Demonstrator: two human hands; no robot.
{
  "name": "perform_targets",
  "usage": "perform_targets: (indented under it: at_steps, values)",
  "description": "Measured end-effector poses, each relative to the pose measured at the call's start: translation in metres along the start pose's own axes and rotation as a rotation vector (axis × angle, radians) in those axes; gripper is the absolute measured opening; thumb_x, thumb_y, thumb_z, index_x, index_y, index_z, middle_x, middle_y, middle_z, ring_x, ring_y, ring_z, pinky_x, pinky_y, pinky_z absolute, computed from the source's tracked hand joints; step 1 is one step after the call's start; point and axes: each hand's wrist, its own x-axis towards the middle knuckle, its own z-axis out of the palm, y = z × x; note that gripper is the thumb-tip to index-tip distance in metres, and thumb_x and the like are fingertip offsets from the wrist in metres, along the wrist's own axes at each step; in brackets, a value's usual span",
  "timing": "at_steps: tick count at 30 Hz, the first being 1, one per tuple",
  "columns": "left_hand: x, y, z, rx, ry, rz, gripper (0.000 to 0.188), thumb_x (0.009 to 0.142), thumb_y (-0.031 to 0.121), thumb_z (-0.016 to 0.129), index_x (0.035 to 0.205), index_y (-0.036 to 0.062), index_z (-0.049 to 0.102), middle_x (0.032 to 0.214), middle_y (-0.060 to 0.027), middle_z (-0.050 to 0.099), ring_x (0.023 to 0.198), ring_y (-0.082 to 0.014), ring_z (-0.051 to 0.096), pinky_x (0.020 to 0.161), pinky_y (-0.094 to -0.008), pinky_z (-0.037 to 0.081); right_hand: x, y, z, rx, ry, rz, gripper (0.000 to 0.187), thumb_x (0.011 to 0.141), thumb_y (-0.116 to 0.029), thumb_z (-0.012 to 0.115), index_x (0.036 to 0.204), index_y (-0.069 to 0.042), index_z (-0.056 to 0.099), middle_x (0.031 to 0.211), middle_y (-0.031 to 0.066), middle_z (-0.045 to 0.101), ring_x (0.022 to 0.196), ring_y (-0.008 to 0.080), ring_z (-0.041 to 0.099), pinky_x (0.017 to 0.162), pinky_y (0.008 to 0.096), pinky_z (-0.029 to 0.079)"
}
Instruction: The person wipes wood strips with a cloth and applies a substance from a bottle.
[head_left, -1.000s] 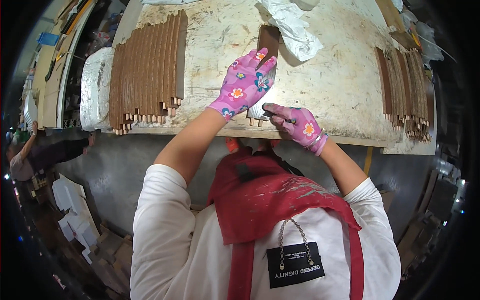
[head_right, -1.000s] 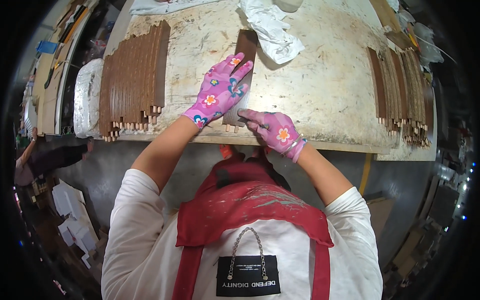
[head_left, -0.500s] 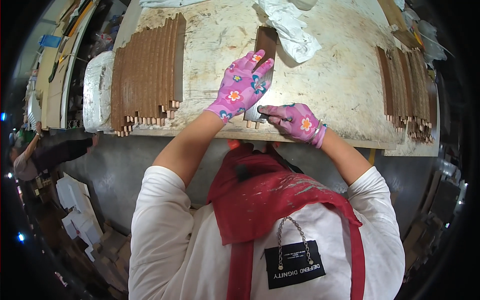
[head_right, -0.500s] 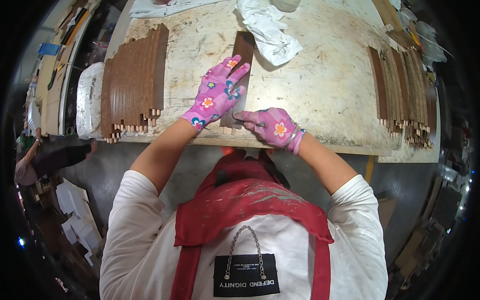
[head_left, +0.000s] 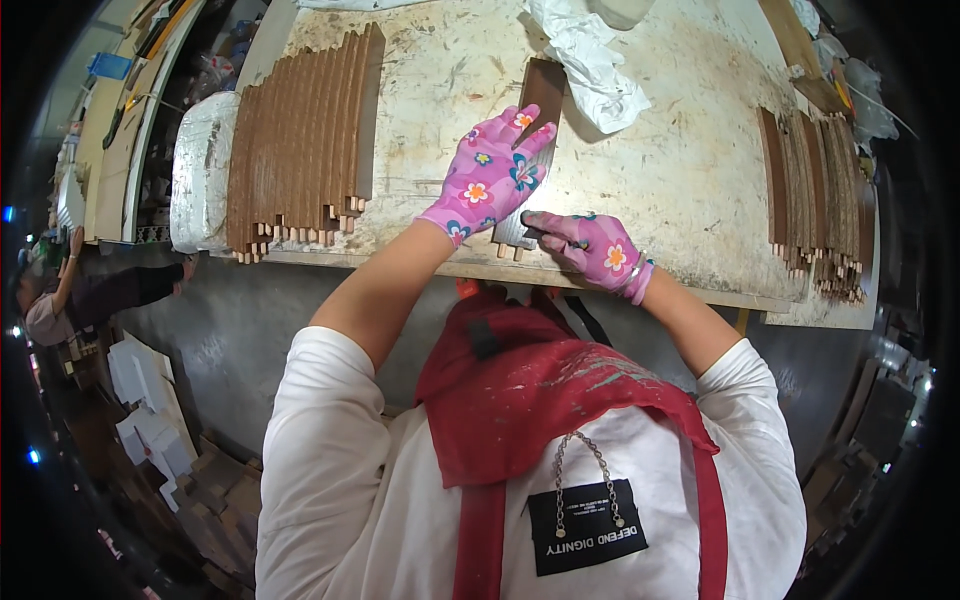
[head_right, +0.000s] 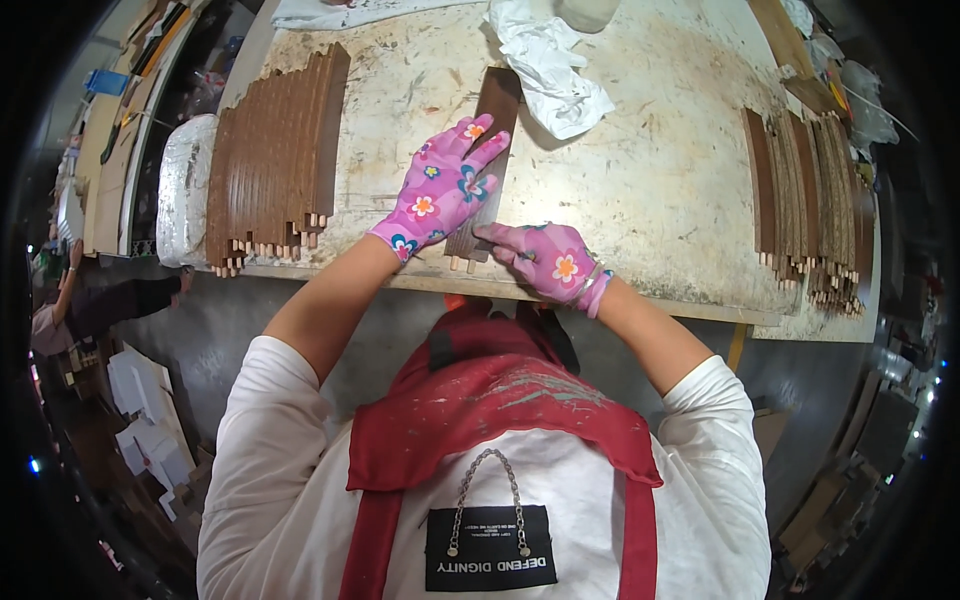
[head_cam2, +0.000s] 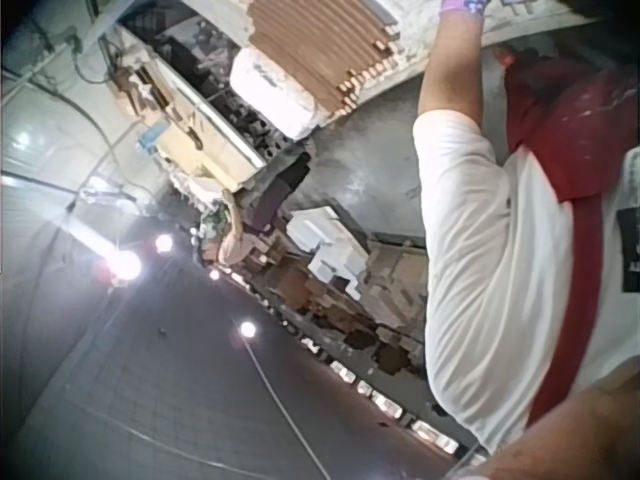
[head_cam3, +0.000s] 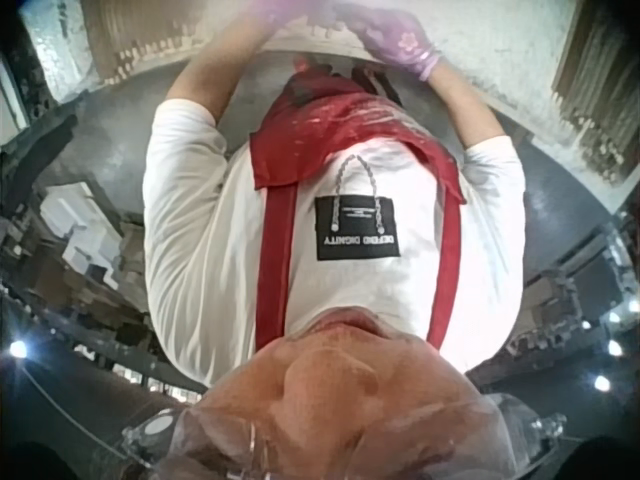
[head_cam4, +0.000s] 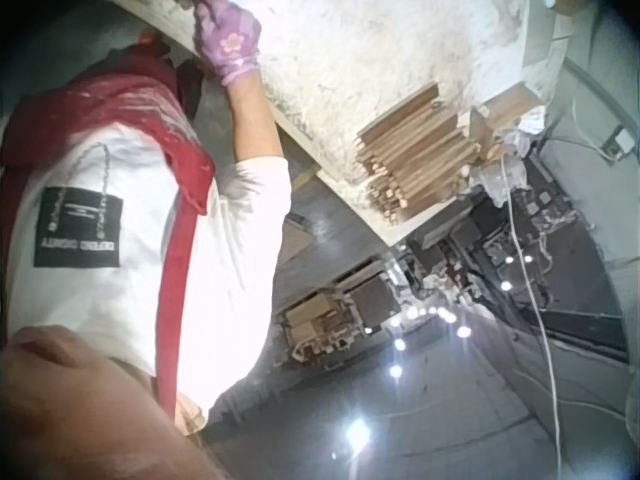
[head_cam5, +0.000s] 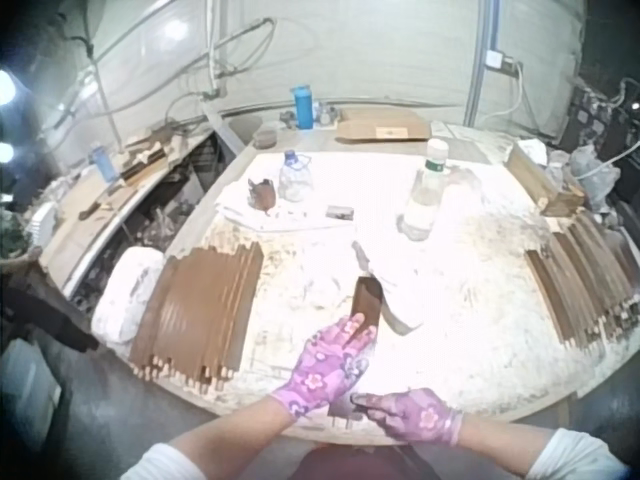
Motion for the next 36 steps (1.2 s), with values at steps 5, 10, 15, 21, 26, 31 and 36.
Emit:
perform_targets:
  at_steps: [5, 10, 15, 21, 26, 31, 36]
  values:
    - [0.003, 0.001, 0.0, 0.014, 0.005, 0.003, 0.051, 0.088, 0.029, 0.056, 0.138, 0.0184, 0.05, 0.148, -0.0073, 0.041, 0.134, -0.027, 0.041, 0.109, -0.0398, 0.034, -0.004, 0.006, 0.008, -0.077, 0.092, -0.114, 0.02, 0.088, -0.009, 0.061, 0.107, -0.013, 0.058, 0.121, 0.0068, 0.064, 0.069, 0.0217, 0.068, 0.049, 0.0317, 0.054]
    - [0.002, -0.001, -0.001, 0.004, -0.003, 0.003, 0.051, 0.089, 0.029, 0.056, 0.138, 0.0184, 0.05, 0.148, -0.0073, 0.04, 0.134, -0.0273, 0.04, 0.109, -0.0402, 0.034, 0.008, -0.004, -0.011, 0.066, -0.099, 0.104, 0.032, 0.093, -0.03, 0.054, 0.124, -0.027, 0.062, 0.085, 0.0101, 0.07, 0.067, 0.03, 0.066, 0.06, 0.0397, 0.051]
    - [0.001, 0.0, 0.001, 0.015, -0.007, 0.009, 0.051, 0.088, 0.028, 0.056, 0.138, 0.0185, 0.05, 0.148, -0.0077, 0.041, 0.134, -0.0277, 0.041, 0.109, -0.0408, 0.034, 0.014, -0.008, -0.02, 0.161, -0.175, 0.187, 0.031, 0.093, -0.03, 0.055, 0.123, -0.026, 0.062, 0.082, 0.0118, 0.069, 0.066, 0.0311, 0.065, 0.061, 0.0399, 0.051]
    - [0.0, 0.0, 0.001, 0.005, -0.007, 0.008, 0.051, 0.088, 0.027, 0.056, 0.138, 0.0188, 0.05, 0.148, -0.0077, 0.041, 0.133, -0.028, 0.041, 0.108, -0.0414, 0.035, 0.012, -0.002, -0.02, 0.237, -0.181, 0.18, 0.032, 0.093, -0.027, 0.055, 0.123, -0.02, 0.063, 0.094, 0.0125, 0.069, 0.068, 0.0299, 0.067, 0.065, 0.038, 0.053]
    - [0.002, -0.001, -0.001, 0.017, 0.008, 0.02, 0.051, 0.088, 0.028, 0.056, 0.138, 0.0189, 0.05, 0.148, -0.0076, 0.041, 0.133, -0.0279, 0.041, 0.108, -0.0412, 0.035, 0.008, -0.003, -0.015, 0.075, -0.036, 0.021, 0.033, 0.094, -0.024, 0.056, 0.125, -0.017, 0.062, 0.097, 0.0112, 0.071, 0.064, 0.0266, 0.066, 0.06, 0.0366, 0.053]
    - [0.003, -0.001, 0.0, 0.01, -0.015, 0.006, 0.052, 0.088, 0.028, 0.056, 0.139, 0.0191, 0.049, 0.148, -0.0076, 0.04, 0.134, -0.0279, 0.04, 0.109, -0.041, 0.034, 0.009, -0.007, -0.02, 0.098, -0.162, 0.17, 0.033, 0.092, -0.027, 0.056, 0.125, -0.023, 0.062, 0.096, 0.0084, 0.071, 0.067, 0.0276, 0.067, 0.06, 0.0374, 0.052]
    - [0.001, 0.0, -0.001, 0.011, -0.025, 0.006, 0.053, 0.088, 0.029, 0.056, 0.139, 0.0192, 0.049, 0.148, -0.0075, 0.04, 0.134, -0.0281, 0.04, 0.109, -0.0413, 0.034, 0.009, -0.005, -0.02, 0.127, -0.171, 0.188, 0.034, 0.092, -0.03, 0.056, 0.125, -0.029, 0.062, 0.093, 0.0083, 0.071, 0.07, 0.0287, 0.067, 0.062, 0.0376, 0.052]
